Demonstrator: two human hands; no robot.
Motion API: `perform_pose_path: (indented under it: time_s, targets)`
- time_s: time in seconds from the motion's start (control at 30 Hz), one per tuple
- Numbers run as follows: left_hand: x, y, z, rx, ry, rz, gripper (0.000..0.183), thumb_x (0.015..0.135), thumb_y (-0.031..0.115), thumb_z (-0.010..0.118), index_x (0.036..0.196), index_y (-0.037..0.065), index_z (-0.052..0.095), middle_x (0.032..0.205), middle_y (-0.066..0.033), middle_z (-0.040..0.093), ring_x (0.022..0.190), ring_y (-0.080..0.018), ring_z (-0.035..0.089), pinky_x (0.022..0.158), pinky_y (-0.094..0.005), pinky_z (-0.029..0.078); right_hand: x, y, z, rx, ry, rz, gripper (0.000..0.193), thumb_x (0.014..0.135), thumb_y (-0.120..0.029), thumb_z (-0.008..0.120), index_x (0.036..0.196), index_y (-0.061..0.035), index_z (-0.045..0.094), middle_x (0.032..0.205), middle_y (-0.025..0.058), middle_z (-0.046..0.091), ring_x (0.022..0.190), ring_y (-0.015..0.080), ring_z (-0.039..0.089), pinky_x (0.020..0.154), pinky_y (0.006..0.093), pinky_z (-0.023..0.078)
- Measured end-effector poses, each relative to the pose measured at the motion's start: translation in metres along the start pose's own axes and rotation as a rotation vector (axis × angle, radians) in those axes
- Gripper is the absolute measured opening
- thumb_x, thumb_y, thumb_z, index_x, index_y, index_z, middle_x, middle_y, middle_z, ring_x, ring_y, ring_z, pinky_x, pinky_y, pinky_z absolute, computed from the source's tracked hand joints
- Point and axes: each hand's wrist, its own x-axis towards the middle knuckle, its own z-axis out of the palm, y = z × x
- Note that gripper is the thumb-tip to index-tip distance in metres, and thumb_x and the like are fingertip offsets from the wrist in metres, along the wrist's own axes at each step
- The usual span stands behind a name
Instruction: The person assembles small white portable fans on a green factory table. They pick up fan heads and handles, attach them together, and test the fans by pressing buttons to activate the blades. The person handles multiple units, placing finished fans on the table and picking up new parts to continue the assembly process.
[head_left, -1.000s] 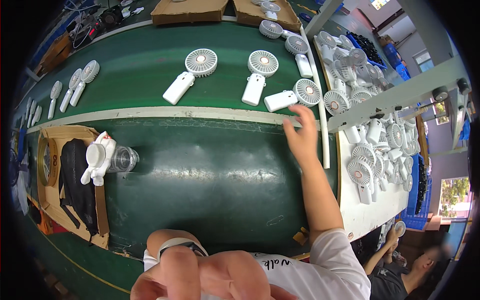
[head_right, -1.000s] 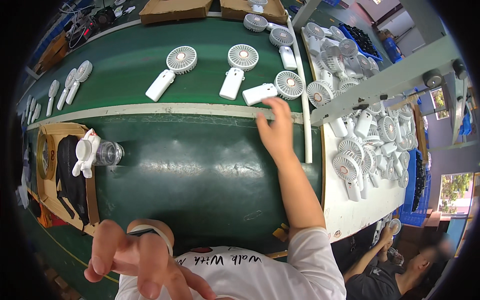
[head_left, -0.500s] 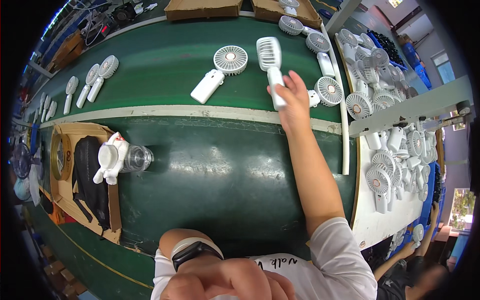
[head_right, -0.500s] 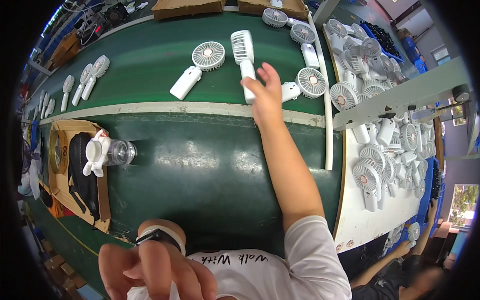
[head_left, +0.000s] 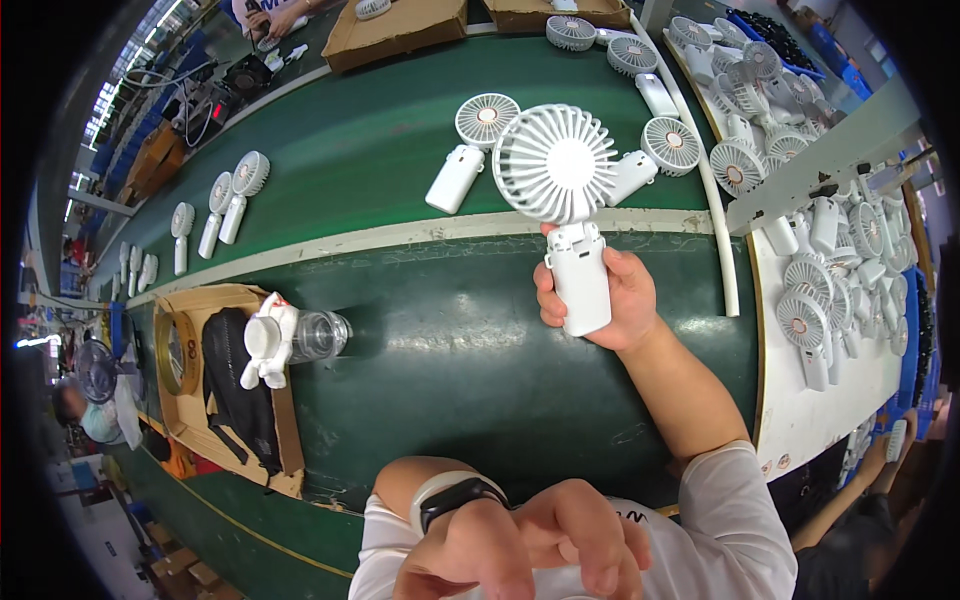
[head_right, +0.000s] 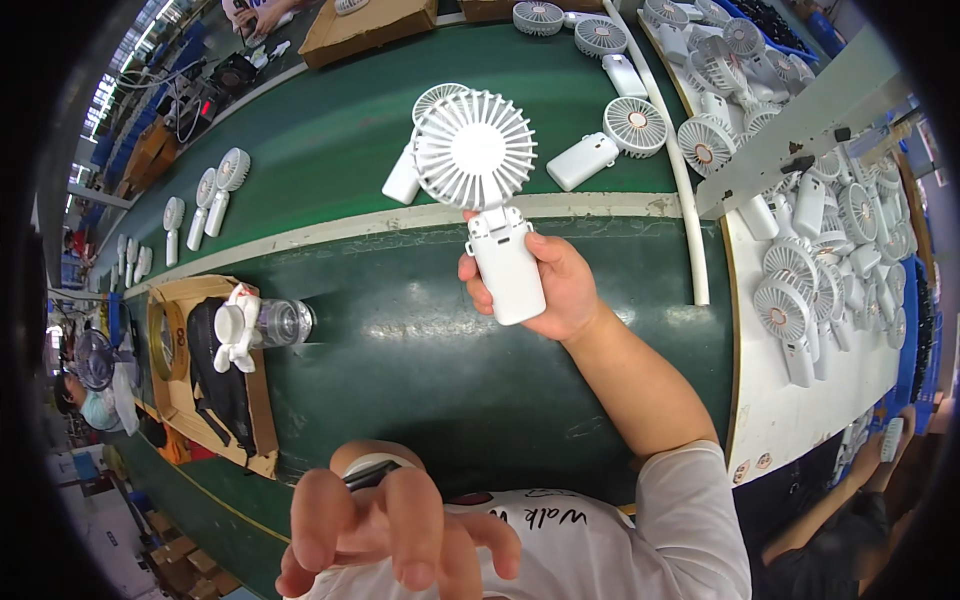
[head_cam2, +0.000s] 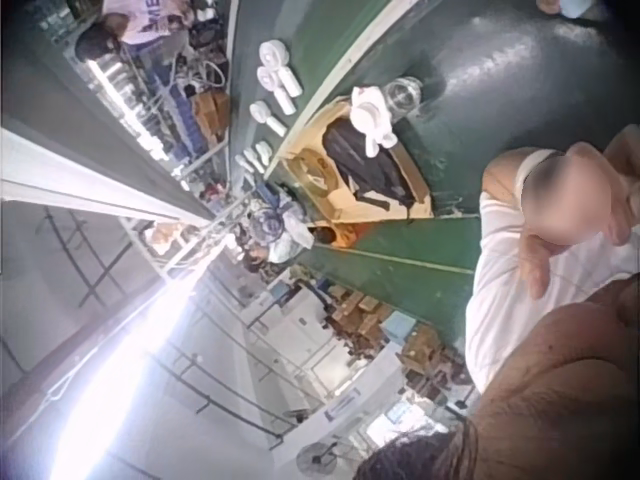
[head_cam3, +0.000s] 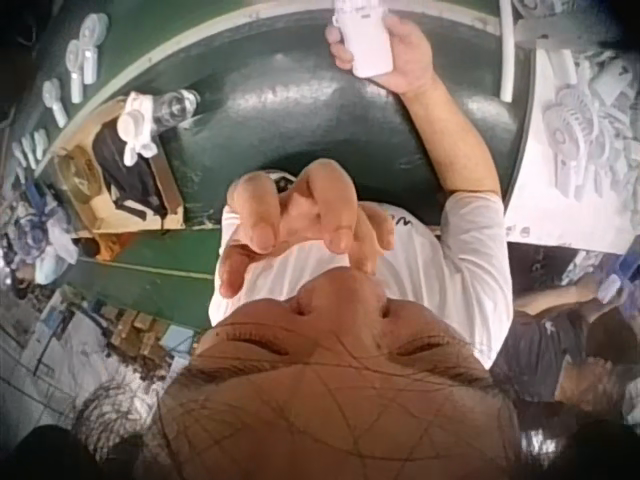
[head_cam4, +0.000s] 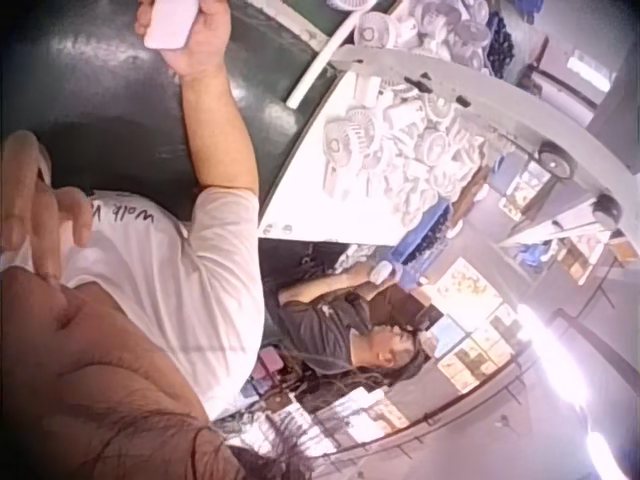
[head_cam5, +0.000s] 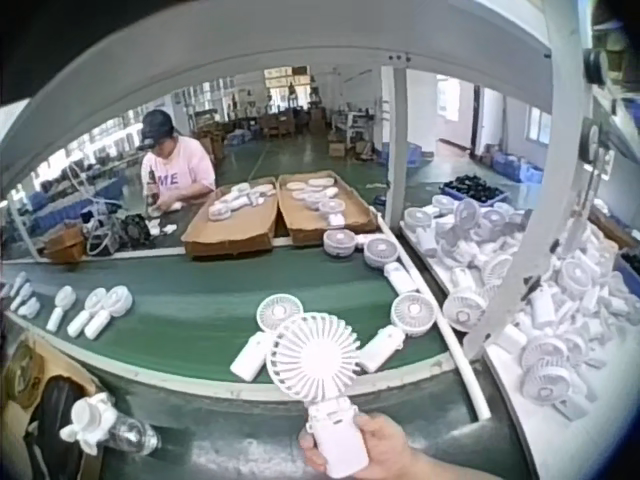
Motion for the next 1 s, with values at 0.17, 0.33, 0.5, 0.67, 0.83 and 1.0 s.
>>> perform_pose_path:
  time_s: [0.17, 0.33, 0.5, 0.67, 0.83, 1.0]
  targets:
    - [0.002, 0.006, 0.003, -0.142, 0.107, -0.011, 0.048, 0.088, 0.028, 0.055, 0.127, 0.012, 0.034, 0.118, -0.0214, 0.034, 0.106, -0.0403, 0.049, 0.101, -0.0546, 0.025, -0.001, 0.001, -0.001, -0.022, 0.061, -0.017, 0.061, 0.091, -0.052, 0.031, 0.132, -0.0071, 0.037, 0.103, 0.0163, 0.058, 0.078, 0.0222, 0.053, 0.068, 0.0333, 0.042]
    - [0.008, 0.005, 0.012, -0.197, 0.162, -0.051, 0.046, 0.087, 0.024, 0.055, 0.126, 0.011, 0.033, 0.119, -0.0235, 0.033, 0.110, -0.0377, 0.046, 0.101, -0.0533, 0.028, 0.000, 0.001, -0.006, -0.029, 0.107, -0.011, 0.059, 0.093, -0.050, 0.025, 0.131, -0.0065, 0.040, 0.103, 0.0171, 0.059, 0.079, 0.0232, 0.055, 0.070, 0.0345, 0.044]
    - [0.007, 0.008, 0.012, -0.086, 0.148, -0.086, 0.042, 0.088, 0.028, 0.054, 0.122, 0.013, 0.034, 0.115, -0.0220, 0.035, 0.106, -0.0351, 0.045, 0.096, -0.0504, 0.029, 0.001, 0.002, -0.007, -0.044, 0.111, -0.012, 0.058, 0.094, -0.049, 0.023, 0.128, -0.0060, 0.042, 0.102, 0.0178, 0.059, 0.079, 0.0229, 0.056, 0.071, 0.0344, 0.045]
    - [0.016, 0.022, 0.020, 0.101, 0.172, -0.269, 0.040, 0.088, 0.032, 0.054, 0.119, 0.017, 0.035, 0.112, -0.0203, 0.036, 0.107, -0.0325, 0.041, 0.091, -0.0504, 0.029, -0.001, 0.003, -0.011, -0.076, 0.227, -0.010, 0.054, 0.093, -0.045, 0.032, 0.129, -0.0053, 0.041, 0.100, 0.0164, 0.057, 0.080, 0.0244, 0.055, 0.073, 0.0370, 0.044]
    - [0.009, 0.012, 0.003, 0.462, 0.318, -0.089, 0.045, 0.085, 0.038, 0.058, 0.115, 0.009, 0.043, 0.106, -0.0194, 0.040, 0.081, -0.0317, 0.051, 0.071, -0.0408, 0.046, -0.005, 0.004, -0.002, -0.497, 0.359, -0.015, 0.041, 0.089, -0.023, 0.054, 0.124, -0.0037, 0.044, 0.106, 0.0107, 0.056, 0.089, 0.0192, 0.059, 0.072, 0.0338, 0.052]
    - [-0.004, 0.029, -0.082, 1.304, 0.854, -0.272, 0.036, 0.080, -0.012, 0.053, 0.110, 0.004, 0.041, 0.089, -0.0049, 0.049, 0.074, -0.0045, 0.047, 0.062, -0.0178, 0.040, -0.008, -0.010, 0.007, -0.673, 0.470, -0.045, 0.043, 0.087, -0.014, 0.057, 0.125, -0.0021, 0.041, 0.104, 0.0077, 0.058, 0.087, 0.0168, 0.061, 0.076, 0.0310, 0.052]
